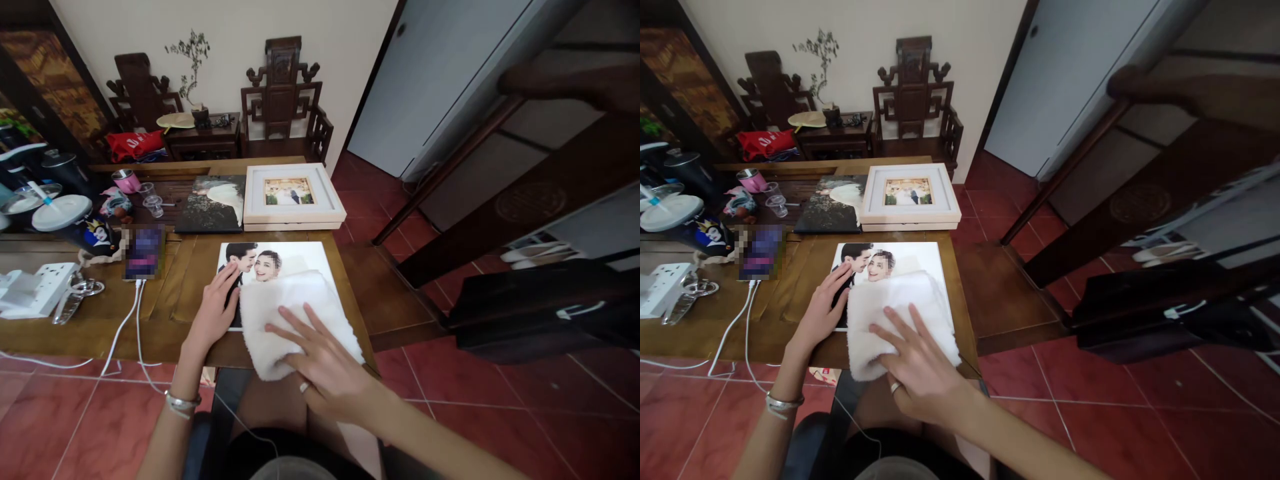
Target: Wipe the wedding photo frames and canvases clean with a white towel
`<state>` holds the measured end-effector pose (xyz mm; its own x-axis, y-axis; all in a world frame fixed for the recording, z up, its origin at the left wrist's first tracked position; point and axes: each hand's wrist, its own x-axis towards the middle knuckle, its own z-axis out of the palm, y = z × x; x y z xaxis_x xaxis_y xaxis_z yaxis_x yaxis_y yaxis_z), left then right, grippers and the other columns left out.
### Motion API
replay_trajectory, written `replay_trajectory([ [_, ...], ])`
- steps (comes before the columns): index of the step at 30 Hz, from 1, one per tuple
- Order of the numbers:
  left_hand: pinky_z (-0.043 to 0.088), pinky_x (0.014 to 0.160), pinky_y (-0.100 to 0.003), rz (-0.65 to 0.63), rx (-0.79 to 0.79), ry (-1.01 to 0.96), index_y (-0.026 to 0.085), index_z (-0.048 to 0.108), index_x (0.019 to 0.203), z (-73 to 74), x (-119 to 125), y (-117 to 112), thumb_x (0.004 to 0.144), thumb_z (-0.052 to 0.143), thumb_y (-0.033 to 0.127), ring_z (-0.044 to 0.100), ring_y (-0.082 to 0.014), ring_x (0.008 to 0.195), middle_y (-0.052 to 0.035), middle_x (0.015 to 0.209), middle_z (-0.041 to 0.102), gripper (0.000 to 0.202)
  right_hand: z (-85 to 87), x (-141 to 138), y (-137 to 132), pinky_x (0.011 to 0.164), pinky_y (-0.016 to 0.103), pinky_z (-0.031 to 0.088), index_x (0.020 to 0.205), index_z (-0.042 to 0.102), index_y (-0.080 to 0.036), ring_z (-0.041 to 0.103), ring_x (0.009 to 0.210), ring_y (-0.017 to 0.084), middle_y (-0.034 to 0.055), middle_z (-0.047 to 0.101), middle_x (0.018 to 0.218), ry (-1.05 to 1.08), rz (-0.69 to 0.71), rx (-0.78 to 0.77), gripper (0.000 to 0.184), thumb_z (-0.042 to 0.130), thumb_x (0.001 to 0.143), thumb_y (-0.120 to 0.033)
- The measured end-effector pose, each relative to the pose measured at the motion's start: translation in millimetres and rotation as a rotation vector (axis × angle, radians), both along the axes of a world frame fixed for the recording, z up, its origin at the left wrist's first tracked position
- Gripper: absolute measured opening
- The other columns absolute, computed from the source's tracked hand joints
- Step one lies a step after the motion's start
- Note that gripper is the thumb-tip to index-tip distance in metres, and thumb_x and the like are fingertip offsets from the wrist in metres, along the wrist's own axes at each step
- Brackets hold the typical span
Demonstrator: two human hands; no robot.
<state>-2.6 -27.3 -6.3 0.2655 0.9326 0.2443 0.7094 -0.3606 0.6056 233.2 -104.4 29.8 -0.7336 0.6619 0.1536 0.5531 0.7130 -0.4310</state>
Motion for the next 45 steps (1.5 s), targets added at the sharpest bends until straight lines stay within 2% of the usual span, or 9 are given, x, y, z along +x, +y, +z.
replay_trajectory([
  [6, 0.028, 0.112, -0.049, -0.001, -0.001, 0.006, 0.023, 0.043, 0.139, 1.4, 0.5, 0.3, 0.096, 0.039, 0.030, 0.033, -0.0234, 0.139, -0.0101, 0.148, 0.040, 0.044, 1.8, 7.0, 55.2, 0.113, 0.060, 0.017, 0.103, 0.069, -0.017, 0.029, 0.139, 0.030, 0.0114, 0.056, 0.134, -0.027, -0.175, 0.047, 0.040, 0.045, 0.074, -0.006],
  [11, 0.025, 0.113, -0.047, -0.005, -0.007, -0.069, 0.025, 0.039, 0.141, 7.4, 2.0, -2.7, 0.098, 0.033, 0.033, 0.032, -0.0214, 0.140, -0.0081, 0.150, 0.038, 0.044, 1.6, -25.0, 98.0, 0.105, 0.069, 0.021, 0.117, 0.063, -0.012, 0.028, 0.137, 0.040, 0.0164, 0.053, 0.136, -0.154, -0.406, 0.105, 0.043, 0.046, 0.077, -0.009],
  [14, 0.024, 0.115, -0.042, 0.007, 0.081, -0.206, 0.023, 0.040, 0.141, 9.6, 0.3, -5.1, 0.099, 0.031, 0.036, 0.032, -0.0202, 0.140, -0.0072, 0.150, 0.038, 0.045, 0.7, -53.3, 93.7, 0.105, 0.071, 0.016, 0.120, 0.062, -0.015, 0.023, 0.138, 0.043, 0.0127, 0.045, 0.144, -0.177, -0.341, 0.091, 0.044, 0.049, 0.077, -0.011],
  [17, 0.024, 0.116, -0.041, 0.040, 0.165, -0.303, 0.023, 0.043, 0.140, 9.3, -2.7, -6.6, 0.099, 0.027, 0.039, 0.034, -0.0214, 0.139, -0.0067, 0.149, 0.040, 0.047, -1.7, -63.0, 72.7, 0.107, 0.070, 0.011, 0.113, 0.065, -0.018, 0.020, 0.139, 0.042, 0.0092, 0.044, 0.146, -0.139, -0.082, 0.085, 0.039, 0.052, 0.077, -0.016],
  [22, 0.027, 0.115, -0.041, 0.006, 0.146, -0.250, 0.022, 0.043, 0.140, 9.0, -2.8, -6.9, 0.099, 0.024, 0.041, 0.037, -0.0212, 0.137, -0.0066, 0.147, 0.043, 0.049, 6.1, -25.1, 34.3, 0.115, 0.058, 0.005, 0.101, 0.068, -0.020, 0.019, 0.142, 0.028, 0.0044, 0.051, 0.140, 0.005, 0.183, 0.010, 0.037, 0.049, 0.072, -0.011],
  [30, 0.032, 0.112, -0.047, 0.003, 0.041, -0.067, 0.021, 0.055, 0.130, 4.4, -0.1, -1.3, 0.095, 0.043, 0.033, 0.040, -0.0217, 0.135, -0.0078, 0.138, 0.053, 0.039, 8.0, 22.1, 56.4, 0.114, 0.055, 0.020, 0.096, 0.069, -0.018, 0.035, 0.137, 0.026, 0.0128, 0.059, 0.131, 0.023, -0.133, -0.029, 0.040, 0.043, 0.070, -0.002],
  [35, 0.035, 0.111, -0.048, -0.002, 0.082, -0.040, 0.019, 0.059, 0.125, 1.5, 0.0, 1.0, 0.093, 0.046, 0.029, 0.043, -0.0226, 0.134, -0.0091, 0.134, 0.057, 0.036, 2.6, -8.9, 106.1, 0.112, 0.059, 0.018, 0.113, 0.065, -0.019, 0.035, 0.137, 0.029, 0.0089, 0.064, 0.124, 0.066, -0.316, -0.066, 0.043, 0.041, 0.079, -0.007],
  [41, 0.038, 0.109, -0.049, 0.023, 0.111, -0.022, 0.019, 0.063, 0.119, -0.8, 0.0, 2.9, 0.091, 0.049, 0.030, 0.051, -0.0253, 0.126, -0.0093, 0.126, 0.063, 0.033, 17.1, -76.9, 141.2, 0.110, 0.049, 0.024, 0.114, 0.065, -0.024, 0.044, 0.130, 0.026, 0.0008, 0.065, 0.124, 0.156, -0.196, -0.114, 0.044, 0.040, 0.081, -0.009],
  [45, 0.040, 0.108, -0.047, 0.025, 0.114, -0.031, 0.019, 0.064, 0.118, -0.3, -0.3, 3.1, 0.091, 0.050, 0.030, 0.053, -0.0247, 0.123, -0.0090, 0.125, 0.064, 0.032, 15.9, -80.9, 142.9, 0.110, 0.050, 0.023, 0.113, 0.066, -0.023, 0.047, 0.128, 0.026, 0.0013, 0.065, 0.124, 0.177, -0.182, -0.130, 0.043, 0.041, 0.080, -0.010],
])
